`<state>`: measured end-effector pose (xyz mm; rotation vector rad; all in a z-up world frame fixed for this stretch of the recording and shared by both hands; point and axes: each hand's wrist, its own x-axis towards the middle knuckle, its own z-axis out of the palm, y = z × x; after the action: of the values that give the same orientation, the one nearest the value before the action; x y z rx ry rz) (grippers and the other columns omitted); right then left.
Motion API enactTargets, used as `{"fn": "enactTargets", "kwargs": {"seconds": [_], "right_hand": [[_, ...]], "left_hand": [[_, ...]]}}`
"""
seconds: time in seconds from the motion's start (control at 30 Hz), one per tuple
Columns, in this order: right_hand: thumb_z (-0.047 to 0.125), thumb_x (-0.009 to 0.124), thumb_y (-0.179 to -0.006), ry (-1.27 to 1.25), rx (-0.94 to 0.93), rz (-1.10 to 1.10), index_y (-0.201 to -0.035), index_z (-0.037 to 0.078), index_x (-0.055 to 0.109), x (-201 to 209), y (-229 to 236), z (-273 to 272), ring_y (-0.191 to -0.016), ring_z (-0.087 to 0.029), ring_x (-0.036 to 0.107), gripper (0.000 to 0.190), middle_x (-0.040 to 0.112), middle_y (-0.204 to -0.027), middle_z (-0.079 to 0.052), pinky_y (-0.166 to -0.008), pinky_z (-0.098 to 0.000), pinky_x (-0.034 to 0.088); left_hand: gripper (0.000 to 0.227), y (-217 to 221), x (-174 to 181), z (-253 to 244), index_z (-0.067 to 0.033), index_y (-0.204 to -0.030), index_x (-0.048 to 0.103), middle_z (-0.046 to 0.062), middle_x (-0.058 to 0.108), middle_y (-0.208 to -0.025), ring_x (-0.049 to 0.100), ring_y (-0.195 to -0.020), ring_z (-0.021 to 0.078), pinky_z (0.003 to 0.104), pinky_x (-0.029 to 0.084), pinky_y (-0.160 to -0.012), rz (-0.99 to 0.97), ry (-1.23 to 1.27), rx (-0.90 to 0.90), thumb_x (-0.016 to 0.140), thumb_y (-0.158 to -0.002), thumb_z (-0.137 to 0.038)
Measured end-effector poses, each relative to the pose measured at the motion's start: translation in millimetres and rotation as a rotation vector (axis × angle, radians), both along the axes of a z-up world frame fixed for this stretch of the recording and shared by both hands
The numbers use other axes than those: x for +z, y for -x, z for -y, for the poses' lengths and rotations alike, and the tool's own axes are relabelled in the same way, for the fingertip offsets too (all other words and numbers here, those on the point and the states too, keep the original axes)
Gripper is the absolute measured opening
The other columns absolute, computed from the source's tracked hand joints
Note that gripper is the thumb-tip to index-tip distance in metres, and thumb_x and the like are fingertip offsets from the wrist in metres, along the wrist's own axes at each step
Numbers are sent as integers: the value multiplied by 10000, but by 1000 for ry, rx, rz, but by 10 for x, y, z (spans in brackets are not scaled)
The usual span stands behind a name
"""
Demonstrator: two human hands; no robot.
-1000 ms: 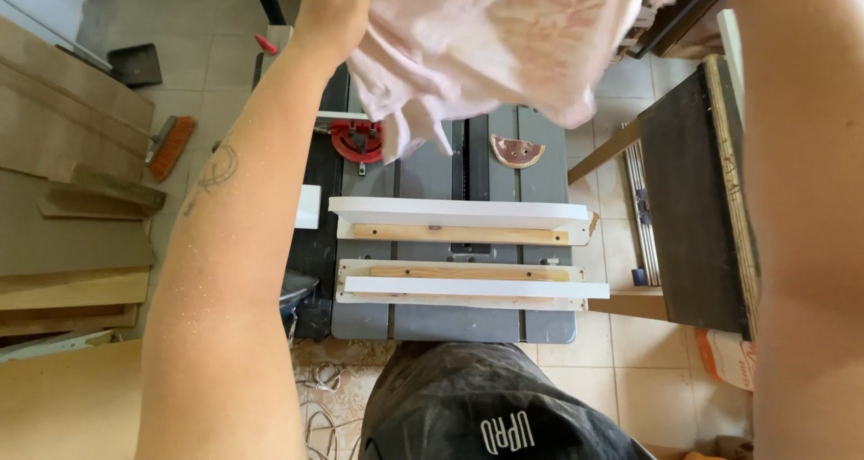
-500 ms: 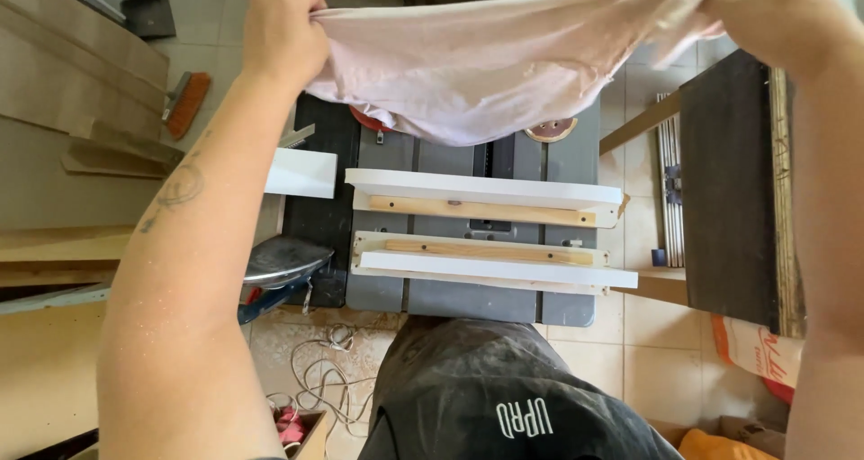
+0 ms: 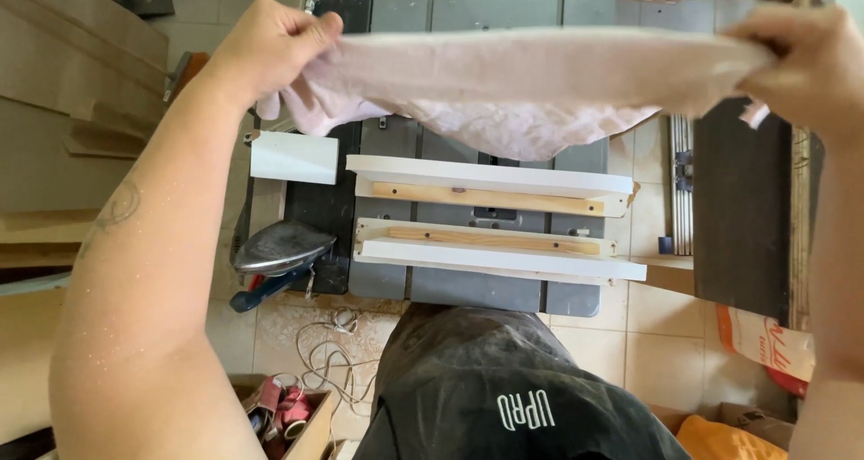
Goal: Applying heat-activated edge banding to the edges of wooden boards using a clothes iron on a workbench.
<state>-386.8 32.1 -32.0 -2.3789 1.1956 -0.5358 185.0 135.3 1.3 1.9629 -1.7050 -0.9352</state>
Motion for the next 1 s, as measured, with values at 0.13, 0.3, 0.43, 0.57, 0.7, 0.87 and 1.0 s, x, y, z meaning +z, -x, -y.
{"fn": "enactTargets", "kwargs": {"seconds": [0.13, 0.3, 0.43, 0.57, 0.7, 0.87, 1.0], "right_hand": [[-96, 768, -855, -190, 103, 61, -924, -44, 721, -46, 99, -522, -629, -158, 559, 98, 645, -738, -99, -544, -287, 366], [-61, 700, -781, -522, -50, -467, -1203, 208, 855, -304, -227, -1088, -961, -186, 770, 524, 858, -1043, 14, -934, -313, 533], [354, 862, -819, -273, 102, -667, -1304, 260, 700, -768, -349, -1204, -1143, -212, 693, 520, 681, -1252, 35, -929, -402, 579], [261, 884, -815, 226, 170, -217, -1101, 197, 762, -1414, -524, -1059, -1081, -249, 735, 318, 763, -1120, -7, -886, -401, 610], [276, 886, -831, 241, 76, -199, -1038, 284, 744, -1902, -309, -992, -920, -189, 755, 251, 759, -973, 86, -851, -354, 607], [263, 901, -864, 229, 18, -130, -957, 313, 758, -1774, -124, -1011, -959, -115, 758, 178, 784, -1042, 155, -824, -299, 601], [234, 917, -882, 194, 2, -59, -956, 245, 784, -1588, -129, -1075, -952, -150, 771, 153, 812, -1044, 103, -828, -293, 597]], "left_hand": [[432, 277, 135, -256, -81, -878, 748, 138, 775, -774, 754, -549, 220, 250, 608, -624, -17, -314, -70, 621, -1141, -400], [441, 516, -409, -542, -181, -719, 714, -25, 624, -573, 509, -509, 80, 242, 528, -625, 326, -502, -382, 731, -1014, -508], [251, 402, -1056, -597, -146, -910, 824, 45, 780, -999, 692, -892, 248, 415, 552, -782, 457, -214, -465, 859, -861, -389], [313, 356, -1429, -655, -200, -1075, 818, 79, 784, -1025, 763, -986, 321, 448, 630, -863, 592, 46, -500, 892, -775, -252], [200, 203, -1678, -681, -176, -1046, 807, 85, 789, -971, 777, -920, 326, 449, 642, -835, 653, 76, -503, 820, -849, -205], [131, 120, -1561, -739, -187, -1034, 817, 43, 780, -908, 782, -854, 254, 377, 641, -815, 719, 85, -460, 812, -920, -250], [156, 153, -1426, -786, -150, -1075, 821, 71, 781, -915, 783, -857, 261, 373, 641, -816, 685, 78, -448, 801, -940, -226]]}}
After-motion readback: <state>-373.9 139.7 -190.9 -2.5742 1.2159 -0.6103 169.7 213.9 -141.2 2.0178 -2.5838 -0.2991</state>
